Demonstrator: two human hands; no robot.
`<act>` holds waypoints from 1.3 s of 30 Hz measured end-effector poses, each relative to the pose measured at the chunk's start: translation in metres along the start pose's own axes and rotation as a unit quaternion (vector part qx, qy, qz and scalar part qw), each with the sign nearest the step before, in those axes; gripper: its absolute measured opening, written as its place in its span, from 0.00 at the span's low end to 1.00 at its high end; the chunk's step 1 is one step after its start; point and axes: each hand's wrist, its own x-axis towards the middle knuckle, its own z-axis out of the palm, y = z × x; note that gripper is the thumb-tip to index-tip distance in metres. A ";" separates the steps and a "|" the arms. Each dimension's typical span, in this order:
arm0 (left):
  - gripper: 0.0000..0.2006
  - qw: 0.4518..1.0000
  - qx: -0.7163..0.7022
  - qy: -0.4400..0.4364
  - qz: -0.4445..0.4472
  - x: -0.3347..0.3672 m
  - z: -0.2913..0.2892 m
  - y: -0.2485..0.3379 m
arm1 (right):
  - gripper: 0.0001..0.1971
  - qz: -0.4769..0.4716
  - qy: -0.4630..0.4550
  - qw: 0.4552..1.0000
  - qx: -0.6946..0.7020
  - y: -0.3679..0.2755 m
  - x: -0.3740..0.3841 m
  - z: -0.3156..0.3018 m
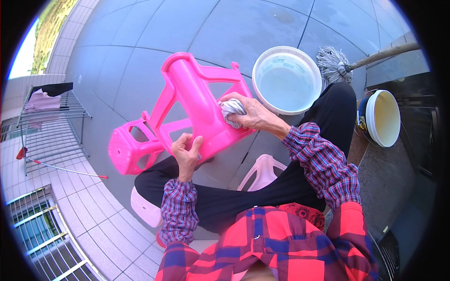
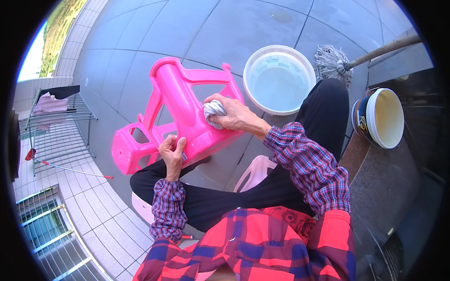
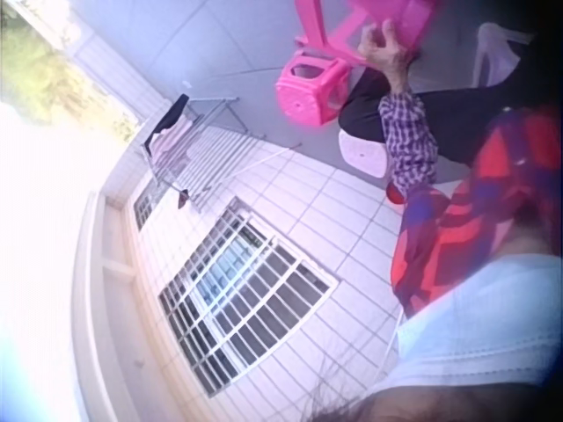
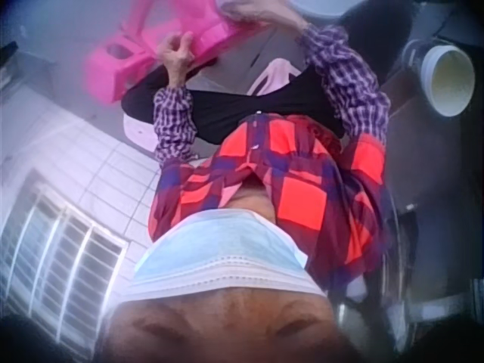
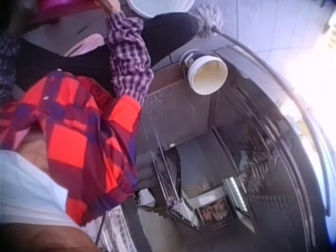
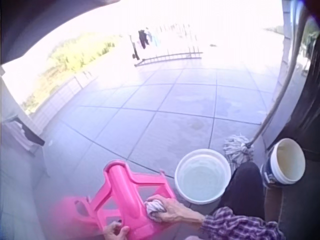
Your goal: The person wipes pink plastic stools with a cloth, rinsing the cloth in a bucket of water between cleaning different areas of the stools.
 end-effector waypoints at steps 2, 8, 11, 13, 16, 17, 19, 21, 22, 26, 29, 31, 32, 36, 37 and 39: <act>0.09 1.000 0.015 0.002 0.007 0.003 -0.003 -0.001 | 0.22 0.039 -0.037 0.999 0.011 0.000 -0.004 -0.006; 0.09 0.999 0.011 0.036 0.018 0.012 0.002 0.009 | 0.23 0.046 0.114 0.992 -0.039 0.005 0.001 -0.011; 0.10 0.996 0.074 0.014 0.046 0.015 0.005 0.004 | 0.22 -0.012 0.126 0.992 -0.004 -0.023 -0.006 0.004; 0.10 0.991 0.124 -0.001 0.059 0.015 0.005 0.000 | 0.21 -0.149 0.166 0.971 -0.088 -0.023 -0.012 0.016; 0.11 0.995 0.062 0.004 0.075 0.014 0.009 0.008 | 0.23 -0.188 0.184 0.958 -0.113 -0.031 -0.014 0.020; 0.12 0.994 0.080 0.013 0.067 0.016 0.011 0.014 | 0.24 -0.201 0.184 0.955 -0.118 -0.035 -0.014 0.019; 0.12 0.993 0.100 0.022 0.056 0.017 0.015 0.013 | 0.24 -0.214 0.169 0.953 -0.132 -0.041 -0.014 0.022; 0.13 0.980 0.171 0.007 0.098 0.015 0.020 0.003 | 0.25 -0.229 0.158 0.950 -0.142 -0.043 -0.015 0.029; 0.13 0.979 0.166 0.006 0.122 0.014 0.025 0.003 | 0.26 -0.211 0.153 0.951 -0.166 -0.044 -0.017 0.031; 0.13 0.986 0.154 -0.018 0.059 0.015 0.019 0.009 | 0.25 -0.132 0.163 0.972 -0.107 -0.028 0.000 0.008; 0.13 0.996 0.057 -0.037 0.050 0.013 0.004 0.013 | 0.22 -0.009 0.135 0.991 -0.009 -0.018 0.006 -0.016; 0.12 0.998 0.004 -0.039 0.058 0.014 0.003 0.017 | 0.21 0.019 0.009 0.976 0.216 -0.022 0.005 -0.020; 0.12 0.998 -0.006 -0.043 0.051 0.016 0.001 0.017 | 0.20 0.018 0.015 0.979 0.200 -0.027 0.002 -0.019; 0.13 0.998 0.011 -0.047 0.047 0.012 0.003 0.015 | 0.22 -0.055 0.066 0.992 0.088 -0.033 0.005 -0.011; 0.13 0.996 0.031 -0.051 0.061 0.012 0.004 0.016 | 0.22 -0.057 0.066 0.993 0.086 -0.034 0.006 -0.010; 0.14 0.994 0.080 -0.052 0.059 0.007 0.004 0.015 | 0.23 -0.026 0.171 0.981 0.086 -0.040 0.008 -0.004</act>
